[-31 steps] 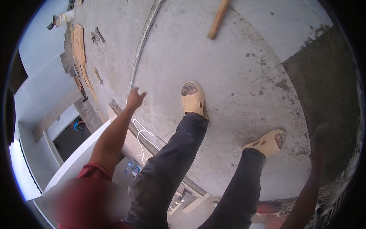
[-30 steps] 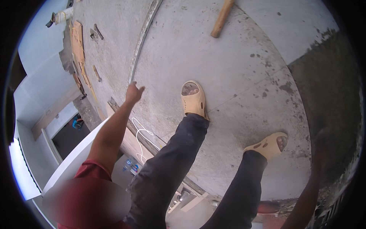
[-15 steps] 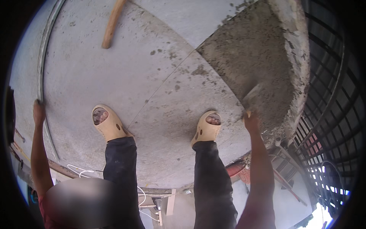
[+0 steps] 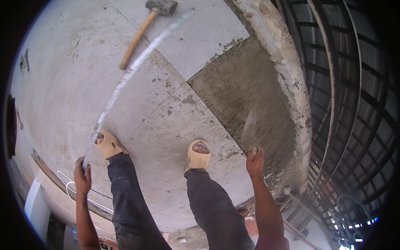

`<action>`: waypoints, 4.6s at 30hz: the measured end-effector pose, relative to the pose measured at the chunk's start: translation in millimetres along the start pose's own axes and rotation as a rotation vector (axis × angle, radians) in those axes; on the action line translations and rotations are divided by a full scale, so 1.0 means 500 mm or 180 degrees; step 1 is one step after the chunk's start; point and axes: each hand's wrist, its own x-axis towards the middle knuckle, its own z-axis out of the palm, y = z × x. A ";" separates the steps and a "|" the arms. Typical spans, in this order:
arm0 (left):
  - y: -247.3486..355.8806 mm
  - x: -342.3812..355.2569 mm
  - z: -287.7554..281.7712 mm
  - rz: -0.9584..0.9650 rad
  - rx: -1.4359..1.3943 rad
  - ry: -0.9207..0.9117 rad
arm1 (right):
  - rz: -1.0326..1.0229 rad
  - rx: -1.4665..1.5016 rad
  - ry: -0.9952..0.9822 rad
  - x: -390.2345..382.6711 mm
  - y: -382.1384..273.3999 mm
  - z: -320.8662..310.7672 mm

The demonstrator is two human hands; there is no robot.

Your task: The person spreads cement on the floor using a trowel, places a tile, and taps it with a hammer to level it. They then use a straight edge to smooth the cement and continue the process.

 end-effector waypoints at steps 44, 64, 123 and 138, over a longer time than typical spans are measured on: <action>-0.179 0.010 0.450 0.0236 0.1652 0.1155 | -0.3069 -0.1210 -0.0437 0.094 -0.529 0.380; -0.187 0.014 0.495 0.0075 0.2825 0.1065 | -0.3546 -0.1376 0.0291 0.125 -0.357 0.247; -0.067 -0.346 0.654 0.0189 0.2767 0.0714 | -0.4463 -0.0418 0.0477 0.160 -0.137 0.285; -0.074 -0.220 0.644 -0.0202 0.2539 0.0472 | -0.3670 -0.1190 -0.0084 0.227 -0.289 0.272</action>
